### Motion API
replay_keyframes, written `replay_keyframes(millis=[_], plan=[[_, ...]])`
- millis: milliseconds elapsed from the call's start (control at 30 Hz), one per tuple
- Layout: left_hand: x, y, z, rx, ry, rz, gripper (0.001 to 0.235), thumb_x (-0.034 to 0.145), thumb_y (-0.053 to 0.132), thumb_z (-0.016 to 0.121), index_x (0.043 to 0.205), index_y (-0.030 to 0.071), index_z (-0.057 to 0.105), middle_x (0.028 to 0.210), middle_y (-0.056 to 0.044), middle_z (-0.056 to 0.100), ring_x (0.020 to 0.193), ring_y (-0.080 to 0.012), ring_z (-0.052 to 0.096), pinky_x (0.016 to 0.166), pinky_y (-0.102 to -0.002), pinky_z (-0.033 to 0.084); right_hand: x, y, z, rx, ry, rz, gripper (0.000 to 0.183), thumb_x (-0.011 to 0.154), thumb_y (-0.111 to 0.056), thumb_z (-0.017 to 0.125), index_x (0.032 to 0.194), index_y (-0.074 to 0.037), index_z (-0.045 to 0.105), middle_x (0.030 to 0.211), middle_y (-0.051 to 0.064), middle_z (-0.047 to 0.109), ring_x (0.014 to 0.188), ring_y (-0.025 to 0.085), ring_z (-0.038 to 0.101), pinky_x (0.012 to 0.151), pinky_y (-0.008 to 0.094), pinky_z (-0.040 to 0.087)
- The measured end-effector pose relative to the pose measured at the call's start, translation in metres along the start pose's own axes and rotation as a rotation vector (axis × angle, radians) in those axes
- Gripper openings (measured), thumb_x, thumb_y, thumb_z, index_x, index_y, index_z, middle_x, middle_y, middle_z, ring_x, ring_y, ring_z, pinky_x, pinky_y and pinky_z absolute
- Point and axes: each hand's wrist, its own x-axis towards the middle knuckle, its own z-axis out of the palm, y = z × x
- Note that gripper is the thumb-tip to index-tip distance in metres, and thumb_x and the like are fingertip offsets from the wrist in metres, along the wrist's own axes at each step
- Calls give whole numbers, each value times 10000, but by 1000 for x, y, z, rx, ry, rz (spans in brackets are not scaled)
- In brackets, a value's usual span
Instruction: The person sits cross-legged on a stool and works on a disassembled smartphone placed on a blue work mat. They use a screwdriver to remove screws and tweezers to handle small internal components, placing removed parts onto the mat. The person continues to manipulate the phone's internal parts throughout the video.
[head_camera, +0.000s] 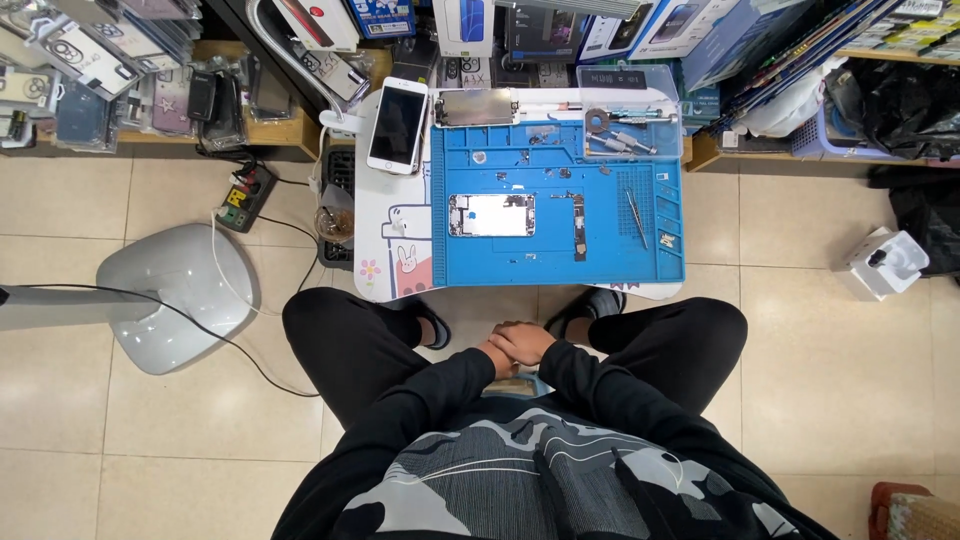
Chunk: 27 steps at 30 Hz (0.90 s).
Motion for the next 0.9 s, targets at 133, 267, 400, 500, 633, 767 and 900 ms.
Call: replay_keyframes(millis=[133,267,400,500,633,767,900], plan=[[-9,-25,19,-28,-6,-45,507,1022,483,504,1293,103,701,1210,-160,743,1064,-329,715,922,-484,599,-4,-9,2,61,-34,54,670,1132,-550,188,1311,-91,642,1253,255,678,1120,486,666,1002,624,536],[10,-32,10,-139,70,-106,447,1008,464,548,1247,126,719,1147,-137,758,1039,-350,724,900,-485,613,-25,-2,-14,161,59,153,730,1095,-689,298,1430,-124,615,1360,222,670,1268,456,620,1105,573,492],[-53,-28,-46,-482,256,-275,319,1052,317,567,1284,198,751,1147,-58,773,997,-331,706,841,-496,551,-54,40,-23,193,290,327,560,984,-629,515,1197,-194,797,1100,20,809,970,222,741,846,373,530],[-46,-28,-50,-507,402,-309,266,1005,358,629,1118,206,815,920,-37,782,841,-314,719,766,-475,560,-61,29,-38,161,296,471,689,1048,-580,527,484,-193,610,566,-7,690,510,177,613,658,329,513],[-44,-22,-73,-550,283,-276,213,970,445,729,923,246,788,767,8,721,748,-240,688,678,-414,520,-39,39,-21,70,342,403,751,1061,-650,462,482,-192,602,503,-27,601,475,162,537,561,356,443],[-39,-23,-64,-491,335,-256,503,933,473,798,686,232,433,621,22,447,591,-225,477,580,-413,363,-33,56,-10,32,526,269,618,1091,-416,572,584,-166,322,544,7,328,485,188,340,549,414,261],[-28,-37,-29,-363,404,-251,491,883,356,677,580,205,322,503,-36,371,534,-329,490,524,-488,356,-35,63,-2,-55,736,304,299,829,-278,649,578,-201,506,523,-7,540,501,226,560,521,459,358]])
